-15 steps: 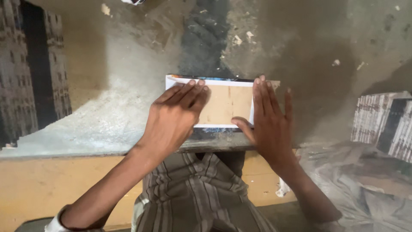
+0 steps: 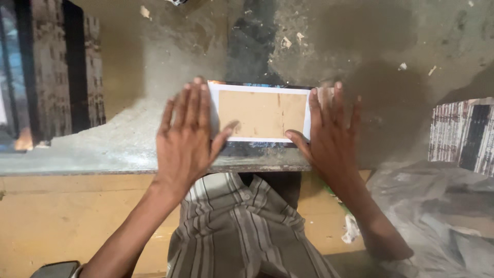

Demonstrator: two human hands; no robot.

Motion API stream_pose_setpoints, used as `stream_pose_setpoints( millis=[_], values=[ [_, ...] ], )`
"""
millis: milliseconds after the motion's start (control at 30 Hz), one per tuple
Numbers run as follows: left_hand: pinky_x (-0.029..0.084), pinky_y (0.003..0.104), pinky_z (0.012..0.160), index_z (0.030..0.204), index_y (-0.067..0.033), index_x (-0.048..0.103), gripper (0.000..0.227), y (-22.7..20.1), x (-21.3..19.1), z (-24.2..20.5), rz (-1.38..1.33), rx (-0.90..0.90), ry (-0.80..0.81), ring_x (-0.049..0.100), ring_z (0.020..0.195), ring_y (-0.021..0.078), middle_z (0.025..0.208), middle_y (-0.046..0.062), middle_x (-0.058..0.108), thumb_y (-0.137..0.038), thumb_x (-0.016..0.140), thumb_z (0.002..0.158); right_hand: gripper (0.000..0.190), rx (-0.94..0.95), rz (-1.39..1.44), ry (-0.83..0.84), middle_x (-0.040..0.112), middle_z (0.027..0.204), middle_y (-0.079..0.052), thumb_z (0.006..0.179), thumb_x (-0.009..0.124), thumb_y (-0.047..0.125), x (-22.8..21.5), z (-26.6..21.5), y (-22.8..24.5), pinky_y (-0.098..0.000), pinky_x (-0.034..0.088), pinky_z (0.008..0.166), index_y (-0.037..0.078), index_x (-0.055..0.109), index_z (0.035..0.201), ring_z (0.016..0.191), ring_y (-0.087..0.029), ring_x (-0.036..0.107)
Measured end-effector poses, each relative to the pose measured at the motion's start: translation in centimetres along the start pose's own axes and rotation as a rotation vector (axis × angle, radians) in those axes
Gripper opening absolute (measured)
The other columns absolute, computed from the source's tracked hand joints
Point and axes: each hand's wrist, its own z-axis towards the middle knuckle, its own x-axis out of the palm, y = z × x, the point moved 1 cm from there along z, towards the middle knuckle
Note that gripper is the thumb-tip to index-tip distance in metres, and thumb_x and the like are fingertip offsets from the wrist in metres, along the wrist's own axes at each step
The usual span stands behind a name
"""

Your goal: The person assembles books by hand, placing a printed cover sheet onto a cardboard backing and pressing the edges to secure them. They handle the items one at a time, smoothing the surface and stacking the finished units on a table.

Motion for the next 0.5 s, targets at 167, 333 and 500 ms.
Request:
stream_pose_setpoints(
  millis=[167, 333, 500],
  values=[
    [0.032, 0.050, 0.122, 0.156, 0.0062, 0.038, 0.071, -0.4, -0.3, 1.3, -0.152, 0.046, -0.122, 0.048, 0.141, 0.0432, 0.149, 0.030, 0.049, -0.043, 0.051, 0.106, 0.100, 0.026, 0.203, -0.156, 0.008, 0.168, -0.032, 0.094, 0.065, 0.065, -0.6, -1.4, 2.3, -0.0679, 0.004, 0.124, -0.001, 0.030, 0.160, 0.158, -0.049, 0.005],
    [0.047, 0.051, 0.096, 0.134, 0.0051, 0.059, 0.051, -2.5, -0.2, 5.2, -0.173, 0.067, -0.219, 0.065, 0.103, 0.0422, 0.111, 0.026, 0.068, -0.035, 0.055, 0.102, 0.125, 0.060, 0.285, -0.192, 0.004, 0.167, -0.033, 0.076, 0.077, 0.068, 1.2, -0.6, 5.6, -0.0723, 0.003, 0.121, 0.002, 0.015, 0.163, 0.157, -0.049, 0.002],
    [0.049, 0.046, 0.071, 0.101, -0.0066, 0.082, 0.043, 0.5, -2.6, 5.5, -0.541, -0.046, 0.298, 0.057, 0.056, 0.0310, 0.057, 0.017, 0.057, -0.041, 0.057, 0.102, 0.126, 0.244, 0.459, -0.527, 0.000, 0.170, -0.032, 0.080, 0.085, 0.055, 2.0, -1.4, 3.7, -0.0698, 0.019, 0.127, 0.001, 0.009, 0.166, 0.159, -0.052, 0.007]
  ],
)
